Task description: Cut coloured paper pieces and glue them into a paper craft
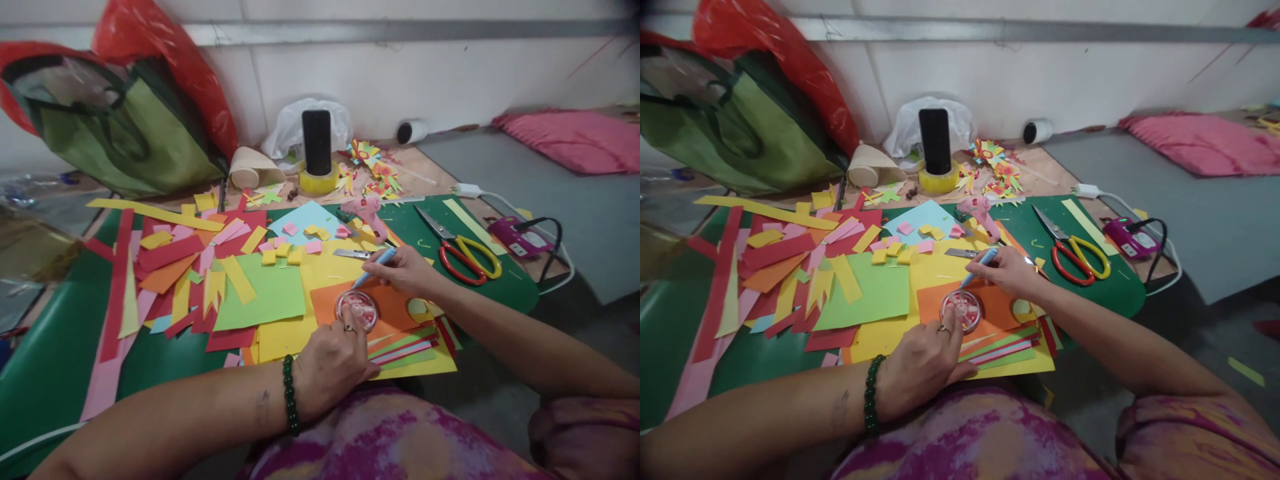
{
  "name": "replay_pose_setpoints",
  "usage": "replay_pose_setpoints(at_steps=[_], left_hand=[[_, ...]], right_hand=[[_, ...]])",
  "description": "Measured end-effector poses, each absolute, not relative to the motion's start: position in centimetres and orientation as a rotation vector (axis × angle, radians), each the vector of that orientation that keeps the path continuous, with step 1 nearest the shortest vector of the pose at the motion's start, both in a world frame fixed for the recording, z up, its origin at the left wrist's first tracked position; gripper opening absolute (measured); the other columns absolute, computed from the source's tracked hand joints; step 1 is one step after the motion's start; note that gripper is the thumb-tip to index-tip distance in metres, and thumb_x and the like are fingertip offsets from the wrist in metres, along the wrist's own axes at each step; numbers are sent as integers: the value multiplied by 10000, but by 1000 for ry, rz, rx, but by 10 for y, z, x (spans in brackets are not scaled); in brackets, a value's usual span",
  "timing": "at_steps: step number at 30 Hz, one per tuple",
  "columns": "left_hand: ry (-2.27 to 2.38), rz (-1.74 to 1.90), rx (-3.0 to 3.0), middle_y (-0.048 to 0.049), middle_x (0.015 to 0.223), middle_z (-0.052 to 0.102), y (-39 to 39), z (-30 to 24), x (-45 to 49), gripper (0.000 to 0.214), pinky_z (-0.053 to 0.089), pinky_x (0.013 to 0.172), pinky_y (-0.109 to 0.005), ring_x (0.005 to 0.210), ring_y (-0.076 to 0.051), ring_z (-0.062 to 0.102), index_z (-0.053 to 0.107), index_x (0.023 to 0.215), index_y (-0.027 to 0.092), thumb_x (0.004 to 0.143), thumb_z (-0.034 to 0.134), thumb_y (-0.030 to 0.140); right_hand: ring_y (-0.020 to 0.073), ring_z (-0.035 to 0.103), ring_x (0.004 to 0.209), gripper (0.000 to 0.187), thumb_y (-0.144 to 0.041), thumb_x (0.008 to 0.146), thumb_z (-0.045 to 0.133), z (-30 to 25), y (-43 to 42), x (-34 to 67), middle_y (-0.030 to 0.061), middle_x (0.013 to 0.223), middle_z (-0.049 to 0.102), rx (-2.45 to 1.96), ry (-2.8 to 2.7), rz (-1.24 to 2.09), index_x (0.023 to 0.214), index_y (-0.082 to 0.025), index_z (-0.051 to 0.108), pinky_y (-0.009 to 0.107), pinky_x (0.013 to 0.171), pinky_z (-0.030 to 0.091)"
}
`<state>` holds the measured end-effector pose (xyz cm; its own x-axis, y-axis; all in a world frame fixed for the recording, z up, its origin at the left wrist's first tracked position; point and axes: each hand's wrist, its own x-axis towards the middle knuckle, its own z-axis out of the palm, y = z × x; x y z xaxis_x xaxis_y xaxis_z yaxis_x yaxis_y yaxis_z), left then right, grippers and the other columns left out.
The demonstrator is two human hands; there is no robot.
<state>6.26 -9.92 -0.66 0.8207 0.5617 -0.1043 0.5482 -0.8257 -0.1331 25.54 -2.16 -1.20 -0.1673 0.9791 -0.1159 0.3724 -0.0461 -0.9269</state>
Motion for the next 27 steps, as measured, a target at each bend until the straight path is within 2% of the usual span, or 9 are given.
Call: replay_pose_setpoints(at_steps=[4, 7, 11, 14, 17, 19, 22, 25, 27], left_hand=[[-901, 237, -2919, -341, 1121, 638, -96, -4, 62, 714, 527, 534, -289, 742, -256, 695, 605, 1198, -41, 864, 513, 583], [-907, 276, -2941, -326, 1131, 639, -95, -1, 61, 734, 537, 570, -303, 766, -259, 694, 574, 1236, -46, 860, 525, 583], [-926, 292, -2999, -288, 1085, 660, -91, 3, 60, 749, 542, 609, -340, 797, -280, 688, 518, 1278, -57, 870, 514, 571], [-978, 270, -3104, -200, 987, 689, -84, 11, 58, 618, 537, 631, -351, 798, -276, 683, 586, 1172, 32, 891, 464, 569], [-1050, 307, -3206, -130, 876, 697, -73, 26, 58, 532, 522, 640, -342, 784, -270, 680, 602, 1048, 117, 900, 402, 587], [-1065, 367, -3241, -120, 859, 703, -63, 38, 60, 541, 509, 624, -342, 759, -273, 679, 567, 1091, 124, 900, 377, 592], [-1074, 439, -3249, -140, 906, 715, -47, 55, 67, 520, 498, 655, -347, 777, -271, 678, 545, 1144, 115, 939, 295, 523], [-1092, 670, -3261, -166, 1010, 713, -28, 67, 79, 538, 489, 718, -341, 865, -264, 670, 594, 1135, 114, 958, 248, 486], [-1034, 806, -3300, -144, 1037, 719, -16, 72, 89, 517, 473, 777, -315, 890, -228, 660, 649, 1090, 125, 973, 240, 420]], right_hand=[[114, 536, 449, 383, -531, 744, 661, -15, -45, 267, 9, 547, 635, -1465, -1635, 1005, 746, -149, 688, 224, 414, 416], [142, 637, 580, 257, -408, 842, 621, -20, -69, 272, 43, 694, 713, -1385, -1783, 672, 768, -172, 694, 237, 520, 501], [119, 648, 613, 120, -233, 911, 575, -26, -102, 270, 41, 703, 699, -1151, -2002, 201, 856, -159, 653, 210, 585, 515], [121, 626, 578, 108, -193, 932, 540, -26, -121, 264, 45, 665, 671, -1065, -2144, -18, 895, -135, 624, 213, 545, 490], [128, 609, 553, 111, -166, 938, 513, -23, -133, 257, 45, 643, 659, -997, -2248, -112, 907, -120, 610, 226, 507, 460], [123, 592, 537, 91, -154, 929, 518, -19, -138, 253, 35, 636, 653, -954, -2263, -122, 909, -124, 602, 230, 489, 438], [112, 565, 528, 57, -148, 908, 543, -12, -140, 247, 13, 621, 638, -869, -2263, -97, 917, -137, 598, 230, 486, 418], [113, 535, 525, 68, -128, 888, 559, -6, -135, 238, 8, 613, 621, -722, -2318, -134, 934, -122, 609, 243, 480, 394], [123, 523, 524, 88, -133, 891, 551, -3, -129, 229, 16, 615, 614, -633, -2401, -207, 927, -106, 626, 261, 473, 377]])
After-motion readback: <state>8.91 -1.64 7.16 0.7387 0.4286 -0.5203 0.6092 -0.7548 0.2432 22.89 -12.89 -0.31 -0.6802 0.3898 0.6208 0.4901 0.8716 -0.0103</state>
